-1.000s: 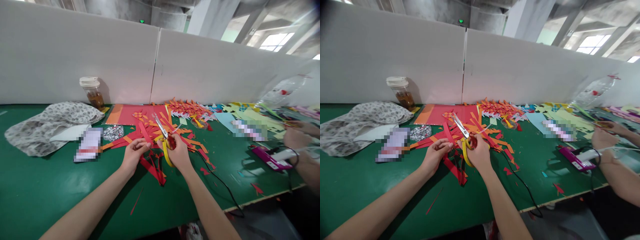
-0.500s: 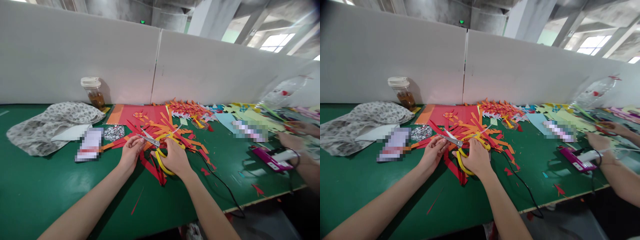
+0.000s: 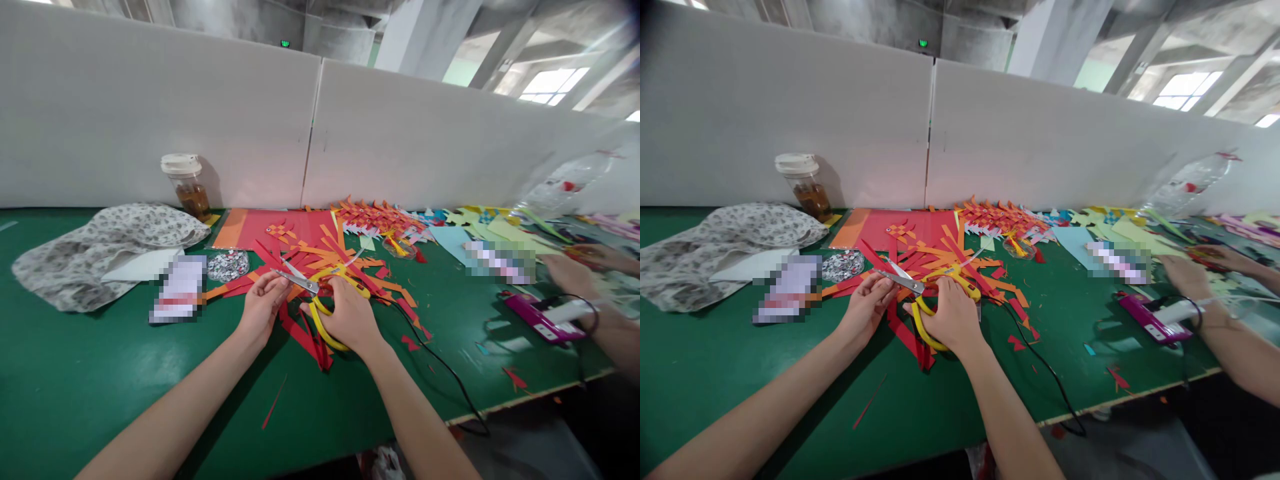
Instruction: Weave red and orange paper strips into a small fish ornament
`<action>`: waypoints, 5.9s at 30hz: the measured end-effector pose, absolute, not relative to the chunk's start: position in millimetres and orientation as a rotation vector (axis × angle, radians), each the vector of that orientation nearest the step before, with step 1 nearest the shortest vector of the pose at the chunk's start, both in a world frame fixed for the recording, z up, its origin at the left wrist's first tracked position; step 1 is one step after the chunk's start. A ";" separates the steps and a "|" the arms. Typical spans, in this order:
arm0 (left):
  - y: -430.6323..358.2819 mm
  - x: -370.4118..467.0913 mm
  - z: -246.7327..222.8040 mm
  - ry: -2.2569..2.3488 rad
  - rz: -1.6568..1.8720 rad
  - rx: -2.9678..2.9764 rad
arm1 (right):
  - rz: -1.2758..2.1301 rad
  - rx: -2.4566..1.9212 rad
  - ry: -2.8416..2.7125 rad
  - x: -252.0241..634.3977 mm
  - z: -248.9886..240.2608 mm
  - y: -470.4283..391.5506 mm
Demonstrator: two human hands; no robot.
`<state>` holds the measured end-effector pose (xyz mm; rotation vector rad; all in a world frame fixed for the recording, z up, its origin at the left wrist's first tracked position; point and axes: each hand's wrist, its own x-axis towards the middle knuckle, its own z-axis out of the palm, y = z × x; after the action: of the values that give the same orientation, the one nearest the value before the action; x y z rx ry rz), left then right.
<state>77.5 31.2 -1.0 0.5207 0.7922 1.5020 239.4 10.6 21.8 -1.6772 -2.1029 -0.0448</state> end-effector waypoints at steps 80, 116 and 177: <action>31.0 75.3 2.8 0.749 1.416 0.605 | 0.072 -1.675 -2.048 241.8 29.4 9.3; 37.6 67.8 2.3 0.756 1.480 0.527 | 0.042 -1.658 -2.016 242.0 29.6 10.0; 33.5 72.1 1.6 0.804 1.377 0.648 | 0.142 -1.653 -2.041 242.9 27.9 10.8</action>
<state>72.1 33.5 1.6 0.6479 0.8036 1.3767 242.9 10.8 27.9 -1.6528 -2.0410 0.1423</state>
